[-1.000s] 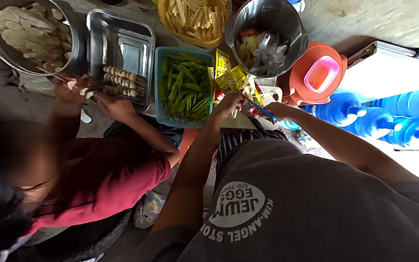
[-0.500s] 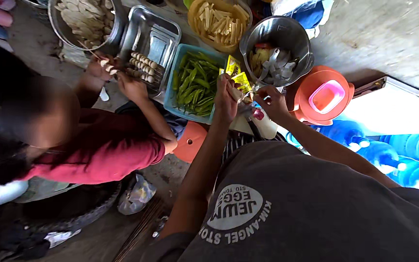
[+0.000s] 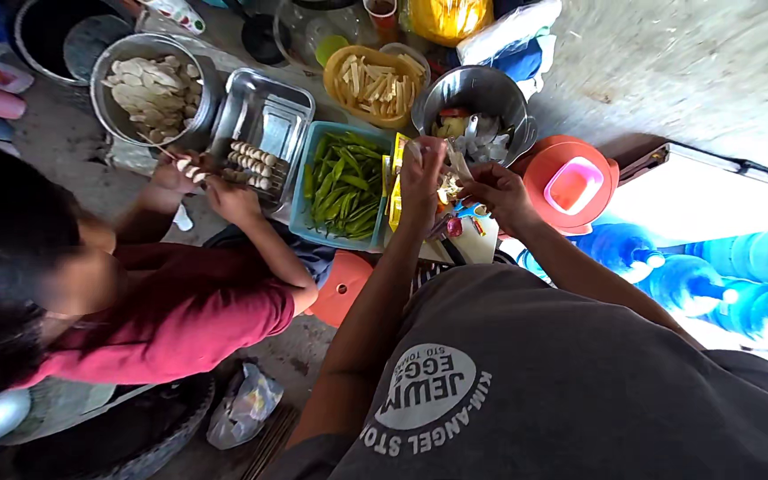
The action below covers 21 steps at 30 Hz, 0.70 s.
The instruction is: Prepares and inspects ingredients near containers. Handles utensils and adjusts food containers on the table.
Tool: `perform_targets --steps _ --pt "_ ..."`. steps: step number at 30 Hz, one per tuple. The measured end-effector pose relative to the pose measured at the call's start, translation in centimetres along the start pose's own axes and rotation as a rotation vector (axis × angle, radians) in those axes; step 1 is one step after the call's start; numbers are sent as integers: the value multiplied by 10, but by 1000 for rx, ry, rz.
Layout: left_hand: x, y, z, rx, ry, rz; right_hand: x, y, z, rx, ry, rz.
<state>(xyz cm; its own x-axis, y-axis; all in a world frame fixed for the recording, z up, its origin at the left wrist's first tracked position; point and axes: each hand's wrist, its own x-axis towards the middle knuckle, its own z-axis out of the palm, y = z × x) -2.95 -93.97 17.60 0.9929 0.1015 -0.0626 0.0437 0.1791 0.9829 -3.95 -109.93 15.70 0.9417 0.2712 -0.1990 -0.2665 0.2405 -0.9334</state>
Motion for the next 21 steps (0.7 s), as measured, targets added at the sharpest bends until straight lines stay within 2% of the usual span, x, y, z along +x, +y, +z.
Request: perform_targets --steps 2,5,10,13,15,17,19,21 --pt "0 6 2 12 -68 -12 0 -5 -8 23 -10 -13" --pt "3 2 9 -27 -32 5 5 -11 -19 57 21 10" --pt "8 -2 19 -30 11 18 17 -19 -38 317 188 98" --pt "10 -9 21 -5 -20 36 24 -25 -45 323 271 112" --pt "13 -17 20 12 -23 17 31 -30 -51 179 305 49" --pt "15 -23 14 6 6 -37 39 -36 -57 -95 316 -62" --pt "16 -25 8 -100 113 -134 48 -36 -62 -495 286 -167" --pt "17 -23 3 -234 263 -227 59 -27 -62 -936 169 -220"
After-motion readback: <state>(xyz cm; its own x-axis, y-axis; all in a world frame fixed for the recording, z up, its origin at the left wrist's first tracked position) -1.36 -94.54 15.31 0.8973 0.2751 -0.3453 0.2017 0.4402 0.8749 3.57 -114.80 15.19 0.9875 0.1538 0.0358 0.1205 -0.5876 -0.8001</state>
